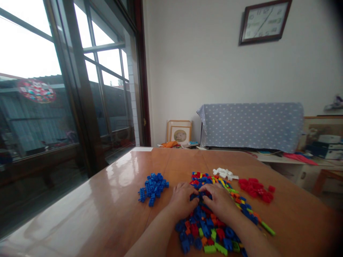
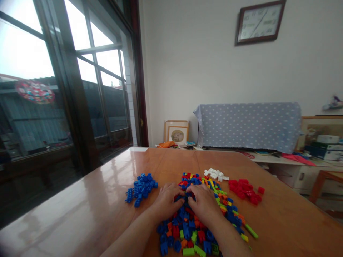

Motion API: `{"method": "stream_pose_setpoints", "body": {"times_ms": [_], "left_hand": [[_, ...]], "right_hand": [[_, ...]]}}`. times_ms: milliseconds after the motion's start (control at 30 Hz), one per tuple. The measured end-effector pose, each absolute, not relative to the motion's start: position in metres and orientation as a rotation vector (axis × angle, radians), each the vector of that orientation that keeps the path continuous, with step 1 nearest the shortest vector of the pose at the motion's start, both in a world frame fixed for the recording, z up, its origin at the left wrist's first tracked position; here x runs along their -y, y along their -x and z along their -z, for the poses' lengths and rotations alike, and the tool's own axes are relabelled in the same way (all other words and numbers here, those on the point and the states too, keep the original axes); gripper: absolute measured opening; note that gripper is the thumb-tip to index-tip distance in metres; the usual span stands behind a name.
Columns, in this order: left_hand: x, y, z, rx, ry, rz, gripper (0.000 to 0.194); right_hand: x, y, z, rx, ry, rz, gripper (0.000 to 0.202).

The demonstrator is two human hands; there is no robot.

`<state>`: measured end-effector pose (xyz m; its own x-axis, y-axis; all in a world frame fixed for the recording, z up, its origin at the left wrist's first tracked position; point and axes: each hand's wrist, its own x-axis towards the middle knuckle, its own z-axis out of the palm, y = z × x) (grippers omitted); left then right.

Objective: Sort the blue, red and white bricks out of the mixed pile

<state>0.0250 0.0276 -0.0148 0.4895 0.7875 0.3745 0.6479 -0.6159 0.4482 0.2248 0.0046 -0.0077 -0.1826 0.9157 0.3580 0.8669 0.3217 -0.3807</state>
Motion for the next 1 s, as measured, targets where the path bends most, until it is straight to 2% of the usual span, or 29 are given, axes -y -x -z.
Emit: {"method": "stream_pose_setpoints", "body": {"times_ms": [200,433,567,700,1000], "left_hand": [[-0.029,-0.021,0.005,-1.346,-2.420,-0.931,0.022],[-0.040,0.016,-0.010,-2.092,-2.144,-1.078,0.018],[-0.045,0.033,-0.011,-2.320,-1.987,-1.098,0.026],[-0.040,0.026,-0.012,-2.209,-2.031,-1.174,0.034],[-0.018,-0.018,-0.006,-1.330,-2.264,-1.012,0.025]], "right_hand": [[-0.008,-0.227,0.008,2.002,1.540,-0.111,0.025],[-0.011,-0.230,0.012,1.952,1.532,-0.077,0.028],[-0.012,-0.230,0.015,1.971,1.546,-0.108,0.029],[-0.012,-0.230,0.015,1.967,1.528,-0.118,0.029],[-0.003,-0.216,0.008,1.941,1.442,-0.187,0.032]]}}
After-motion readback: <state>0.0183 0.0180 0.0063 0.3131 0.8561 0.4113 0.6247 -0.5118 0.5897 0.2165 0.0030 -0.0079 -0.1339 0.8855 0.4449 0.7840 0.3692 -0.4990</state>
